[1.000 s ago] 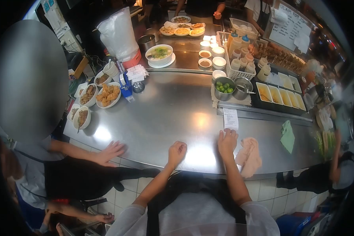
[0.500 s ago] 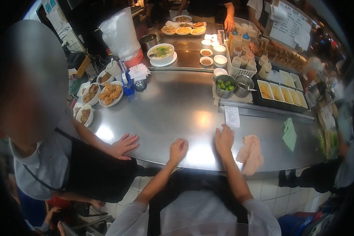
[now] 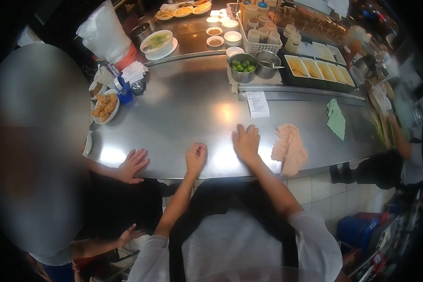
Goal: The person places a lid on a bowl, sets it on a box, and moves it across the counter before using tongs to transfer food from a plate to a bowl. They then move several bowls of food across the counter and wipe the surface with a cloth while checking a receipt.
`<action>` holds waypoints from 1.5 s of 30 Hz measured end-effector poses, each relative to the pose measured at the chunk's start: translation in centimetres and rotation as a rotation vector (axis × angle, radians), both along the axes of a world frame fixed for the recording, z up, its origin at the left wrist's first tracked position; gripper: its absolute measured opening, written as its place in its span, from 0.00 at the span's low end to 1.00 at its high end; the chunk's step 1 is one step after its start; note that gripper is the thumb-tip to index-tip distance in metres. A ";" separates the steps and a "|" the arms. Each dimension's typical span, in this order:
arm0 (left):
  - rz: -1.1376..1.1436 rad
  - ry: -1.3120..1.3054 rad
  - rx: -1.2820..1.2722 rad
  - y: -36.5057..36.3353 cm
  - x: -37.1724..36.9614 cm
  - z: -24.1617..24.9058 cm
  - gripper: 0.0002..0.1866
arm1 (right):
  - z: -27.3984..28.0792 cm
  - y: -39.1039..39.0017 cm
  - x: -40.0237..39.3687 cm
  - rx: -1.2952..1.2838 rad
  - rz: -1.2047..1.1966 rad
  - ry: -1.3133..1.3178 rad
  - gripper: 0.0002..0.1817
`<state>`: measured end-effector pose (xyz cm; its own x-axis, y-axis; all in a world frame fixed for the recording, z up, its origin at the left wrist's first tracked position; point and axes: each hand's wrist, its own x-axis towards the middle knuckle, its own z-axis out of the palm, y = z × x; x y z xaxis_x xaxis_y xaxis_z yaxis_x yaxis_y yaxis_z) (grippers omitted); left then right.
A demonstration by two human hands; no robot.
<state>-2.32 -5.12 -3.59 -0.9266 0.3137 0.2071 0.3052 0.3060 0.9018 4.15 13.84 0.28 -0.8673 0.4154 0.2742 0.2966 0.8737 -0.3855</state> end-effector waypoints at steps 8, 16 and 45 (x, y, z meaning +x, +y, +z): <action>0.011 0.052 -0.024 0.2 0.2 1.4 0.05 | -0.1 7.2 -0.2 0.149 -0.278 0.011 0.19; -0.001 0.031 -0.013 0.2 0.0 1.4 0.05 | -0.7 7.5 -1.2 0.166 -0.241 0.011 0.19; 0.012 0.021 -0.003 0.3 0.2 1.8 0.04 | -1.2 7.9 -3.3 0.164 -0.220 -0.054 0.19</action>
